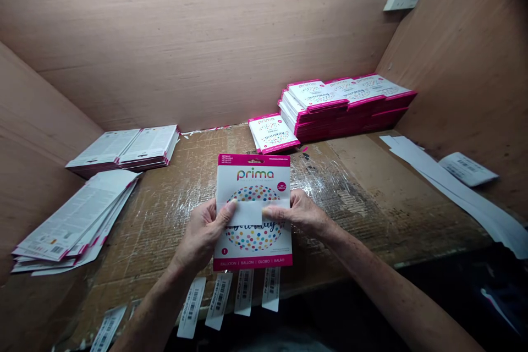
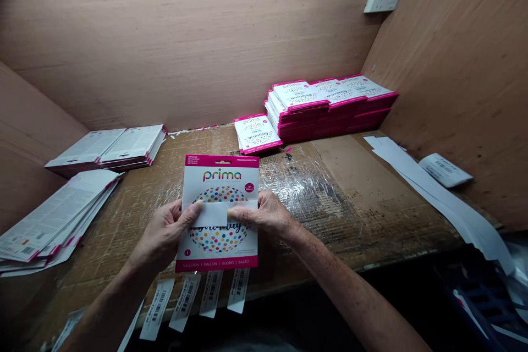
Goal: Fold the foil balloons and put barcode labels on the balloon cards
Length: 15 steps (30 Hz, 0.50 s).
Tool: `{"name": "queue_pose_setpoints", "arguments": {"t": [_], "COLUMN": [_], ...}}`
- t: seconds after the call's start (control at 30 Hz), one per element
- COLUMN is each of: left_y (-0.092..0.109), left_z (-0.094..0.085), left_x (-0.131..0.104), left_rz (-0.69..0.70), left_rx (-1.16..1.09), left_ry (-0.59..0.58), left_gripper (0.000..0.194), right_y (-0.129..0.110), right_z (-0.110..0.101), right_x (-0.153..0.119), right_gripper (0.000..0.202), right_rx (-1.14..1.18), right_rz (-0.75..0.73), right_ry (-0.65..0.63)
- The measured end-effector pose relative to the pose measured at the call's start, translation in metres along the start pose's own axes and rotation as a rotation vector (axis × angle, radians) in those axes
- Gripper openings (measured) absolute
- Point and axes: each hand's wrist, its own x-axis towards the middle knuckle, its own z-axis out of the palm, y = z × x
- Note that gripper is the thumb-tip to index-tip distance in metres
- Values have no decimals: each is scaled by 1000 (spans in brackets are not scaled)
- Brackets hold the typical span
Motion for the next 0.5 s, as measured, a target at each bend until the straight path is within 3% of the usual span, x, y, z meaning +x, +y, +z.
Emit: {"name": "queue_pose_setpoints", "arguments": {"t": [0.07, 0.2, 0.3, 0.4, 0.5], "left_y": [2, 16, 24, 20, 9], "left_z": [0, -13, -30, -43, -46], "left_x": [0, -5, -7, -7, -7], "left_rz": [23, 106, 164, 190, 196], "left_rx": [10, -39, -68, -35, 3], "left_ry": [32, 138, 230, 291, 323], "left_gripper": [37, 41, 42, 44, 42], "right_y": [-3, -4, 6, 15, 12], "right_z": [-3, -14, -14, -4, 5], "right_x": [-2, -15, -30, -44, -54], "right_gripper": [43, 48, 44, 27, 26], "right_rx": [-32, -135, -453, -883, -975], "right_rz": [-15, -27, -6, -118, -183], "right_ry": [-9, -171, -213, -239, -280]}}
